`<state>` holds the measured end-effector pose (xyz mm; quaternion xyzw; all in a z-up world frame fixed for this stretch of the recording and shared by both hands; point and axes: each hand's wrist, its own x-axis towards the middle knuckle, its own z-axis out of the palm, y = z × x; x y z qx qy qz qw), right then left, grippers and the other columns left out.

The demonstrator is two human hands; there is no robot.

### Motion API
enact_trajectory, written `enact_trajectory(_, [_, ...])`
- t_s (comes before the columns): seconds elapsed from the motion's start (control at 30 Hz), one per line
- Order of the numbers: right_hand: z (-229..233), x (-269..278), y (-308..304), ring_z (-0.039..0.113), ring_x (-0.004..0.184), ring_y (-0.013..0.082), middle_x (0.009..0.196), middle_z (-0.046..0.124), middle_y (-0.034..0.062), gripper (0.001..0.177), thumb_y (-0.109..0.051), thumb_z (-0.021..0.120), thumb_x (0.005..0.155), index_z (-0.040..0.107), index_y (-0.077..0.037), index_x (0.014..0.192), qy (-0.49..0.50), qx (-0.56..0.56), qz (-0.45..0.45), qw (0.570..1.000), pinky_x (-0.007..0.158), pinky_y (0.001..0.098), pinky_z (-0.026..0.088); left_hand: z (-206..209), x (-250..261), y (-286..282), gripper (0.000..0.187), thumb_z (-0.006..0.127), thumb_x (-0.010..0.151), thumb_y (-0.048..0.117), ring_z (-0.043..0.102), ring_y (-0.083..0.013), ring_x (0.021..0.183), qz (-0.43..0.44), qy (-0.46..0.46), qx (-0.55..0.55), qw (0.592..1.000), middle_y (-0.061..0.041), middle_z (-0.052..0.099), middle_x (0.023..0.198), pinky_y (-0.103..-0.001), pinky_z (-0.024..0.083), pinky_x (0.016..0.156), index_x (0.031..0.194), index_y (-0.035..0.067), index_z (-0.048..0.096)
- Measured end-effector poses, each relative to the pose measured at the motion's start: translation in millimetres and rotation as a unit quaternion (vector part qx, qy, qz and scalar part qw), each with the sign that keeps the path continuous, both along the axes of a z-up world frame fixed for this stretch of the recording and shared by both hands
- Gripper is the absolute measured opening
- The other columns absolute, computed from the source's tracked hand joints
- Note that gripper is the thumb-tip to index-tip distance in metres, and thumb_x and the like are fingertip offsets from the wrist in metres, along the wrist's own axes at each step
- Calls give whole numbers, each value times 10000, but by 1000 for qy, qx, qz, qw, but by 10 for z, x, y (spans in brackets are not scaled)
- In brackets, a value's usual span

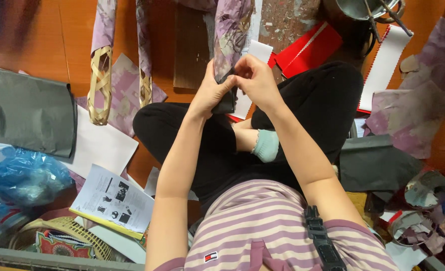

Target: Crafting a paper-mache giraffe by cutting and wrapping paper strips and tape around its legs

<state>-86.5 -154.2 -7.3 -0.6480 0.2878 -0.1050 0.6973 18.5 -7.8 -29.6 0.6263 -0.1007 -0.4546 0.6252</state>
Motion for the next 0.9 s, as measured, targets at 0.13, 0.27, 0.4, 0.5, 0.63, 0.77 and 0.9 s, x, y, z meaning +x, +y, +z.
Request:
enact_trajectory(0.13, [-99,80,80,694,626,115,754,713,83,133,-8,847,892,783,-56,997,18,4,1,1000,521,278,674,105,-33,-20,1089,1035,878,435,578,-257,1196,7,30,-11,999,-181,605,1447,-407,546,1007,1705,272,345])
enact_trajectory(0.27, [60,74,-32,728,687,158,820,745,96,151,29,764,961,801,-77,1062,17,-52,61,997,597,341,678,30,-70,-10,967,1009,873,326,697,-274,979,27,162,-48,985,-145,661,1215,-517,698,797,1630,257,412])
enact_trajectory(0.4, [401,197,-121,535,713,55,768,616,-33,210,42,741,950,644,-132,886,29,-27,107,993,591,227,440,395,-6,-117,895,984,696,448,705,-177,800,20,194,-65,979,-110,619,1063,-335,643,580,1354,116,475])
enact_trajectory(0.5, [19,244,-150,520,840,88,981,513,-21,229,-55,917,918,730,-178,869,-17,-94,100,990,726,220,440,245,-15,-109,696,948,779,360,641,-139,632,40,187,-53,980,-74,639,901,-323,595,510,1294,115,548])
enact_trajectory(0.63, [-286,124,118,579,841,71,885,668,-37,134,-66,839,925,807,-137,1034,-83,8,17,996,761,247,508,-71,21,-27,632,949,918,207,718,-242,828,53,210,-30,976,-96,642,1121,-475,710,640,1420,113,576])
enact_trajectory(0.77, [5,-123,220,732,1082,295,1084,776,109,212,-259,635,1093,774,-168,1223,-152,-145,-34,977,1037,442,549,-173,92,-24,393,895,966,253,757,-219,860,58,169,-9,984,-86,705,1067,-415,685,662,1239,118,647])
enact_trajectory(0.9, [-201,-112,554,554,1399,415,1478,575,176,593,-506,620,1109,537,-181,1598,-213,-306,-53,926,1205,531,457,-182,176,60,226,805,1034,278,710,-160,930,29,125,14,992,-30,673,1077,-324,633,762,1154,163,651])
